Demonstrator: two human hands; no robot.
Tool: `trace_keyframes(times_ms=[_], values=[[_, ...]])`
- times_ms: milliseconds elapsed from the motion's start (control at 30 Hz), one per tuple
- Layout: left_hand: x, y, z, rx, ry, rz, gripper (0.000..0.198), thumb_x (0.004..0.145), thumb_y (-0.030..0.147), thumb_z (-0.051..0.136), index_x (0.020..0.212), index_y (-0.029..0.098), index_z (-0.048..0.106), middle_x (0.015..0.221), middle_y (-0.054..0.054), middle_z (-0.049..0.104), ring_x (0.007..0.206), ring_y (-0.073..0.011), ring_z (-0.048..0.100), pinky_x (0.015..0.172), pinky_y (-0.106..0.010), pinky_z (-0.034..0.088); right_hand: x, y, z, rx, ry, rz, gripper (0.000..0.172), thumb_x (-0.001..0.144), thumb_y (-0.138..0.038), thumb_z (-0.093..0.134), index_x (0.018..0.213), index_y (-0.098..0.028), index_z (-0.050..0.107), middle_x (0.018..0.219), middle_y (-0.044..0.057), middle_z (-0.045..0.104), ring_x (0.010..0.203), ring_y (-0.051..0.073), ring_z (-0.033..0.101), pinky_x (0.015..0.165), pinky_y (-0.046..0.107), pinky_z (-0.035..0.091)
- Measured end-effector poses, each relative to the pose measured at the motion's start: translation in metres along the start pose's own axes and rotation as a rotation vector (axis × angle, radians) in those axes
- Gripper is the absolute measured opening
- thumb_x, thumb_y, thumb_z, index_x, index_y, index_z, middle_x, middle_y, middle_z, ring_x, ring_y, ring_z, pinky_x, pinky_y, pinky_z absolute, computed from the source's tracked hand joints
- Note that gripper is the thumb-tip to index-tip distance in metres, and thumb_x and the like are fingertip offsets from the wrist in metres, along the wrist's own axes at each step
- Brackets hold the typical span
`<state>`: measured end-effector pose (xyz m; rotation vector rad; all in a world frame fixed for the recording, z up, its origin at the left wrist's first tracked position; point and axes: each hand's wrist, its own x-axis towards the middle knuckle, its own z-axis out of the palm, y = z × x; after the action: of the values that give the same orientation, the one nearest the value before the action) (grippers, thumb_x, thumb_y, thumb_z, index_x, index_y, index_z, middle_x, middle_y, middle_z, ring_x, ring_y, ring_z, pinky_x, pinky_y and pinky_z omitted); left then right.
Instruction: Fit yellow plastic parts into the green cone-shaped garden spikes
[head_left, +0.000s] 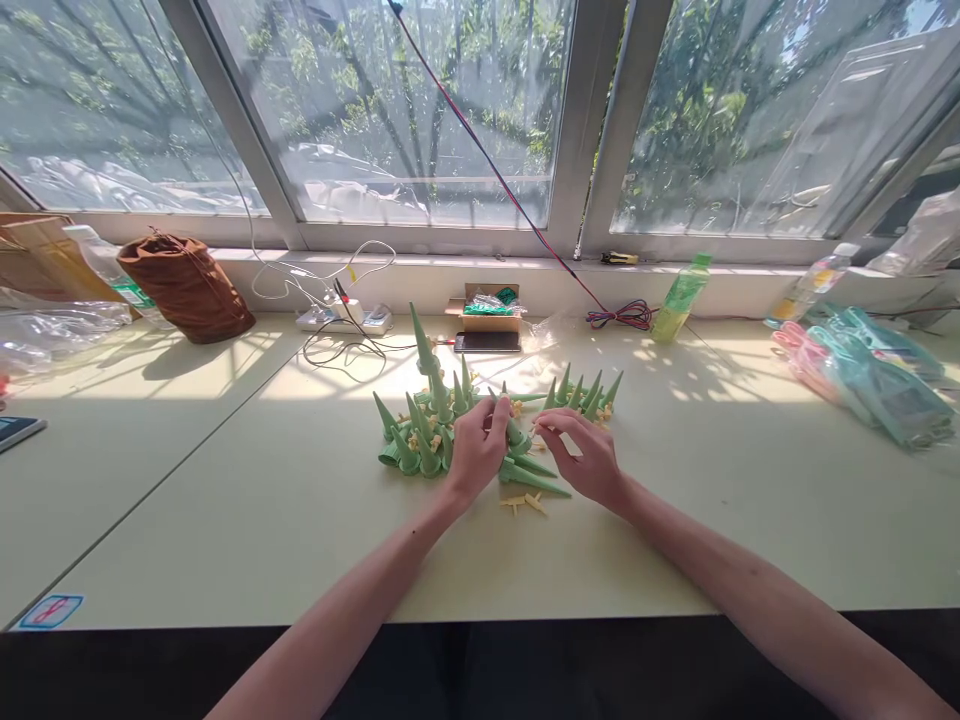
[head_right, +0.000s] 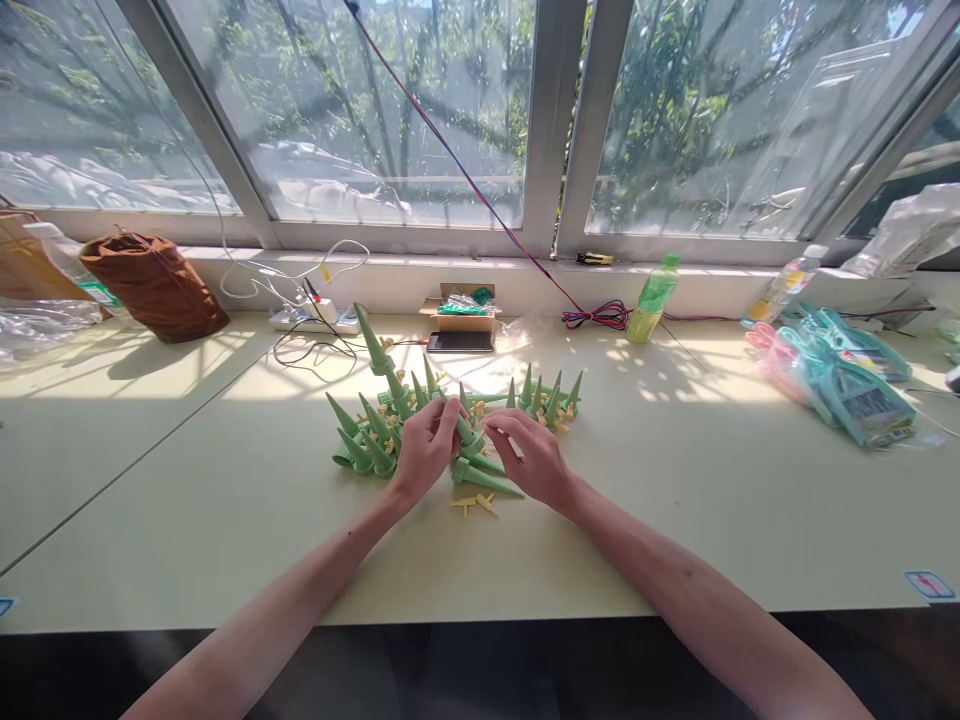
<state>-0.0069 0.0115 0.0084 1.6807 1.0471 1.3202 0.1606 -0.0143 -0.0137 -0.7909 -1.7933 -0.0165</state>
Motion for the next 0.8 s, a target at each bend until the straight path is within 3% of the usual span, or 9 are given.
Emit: trace_keyframes(times_ms=[800], values=[[-0.0026, 0.0027, 0.0025, -0.258, -0.125, -0.17, 0.041, 0.092, 0.054, 0.05, 0.074, 0.017, 0.056, 0.046, 0.004, 0.046, 0.036, -0.0087, 0.044, 0.032, -0.02, 0.03, 0.0014, -0.0029, -0.0004, 0.092, -0.013, 0.079, 0.011, 0.092, -0.016, 0.058, 0.1, -0.022, 0.06, 0.091, 0.004, 0.068, 0.072, 0.013, 0.063, 0.061, 0.026, 0.055]])
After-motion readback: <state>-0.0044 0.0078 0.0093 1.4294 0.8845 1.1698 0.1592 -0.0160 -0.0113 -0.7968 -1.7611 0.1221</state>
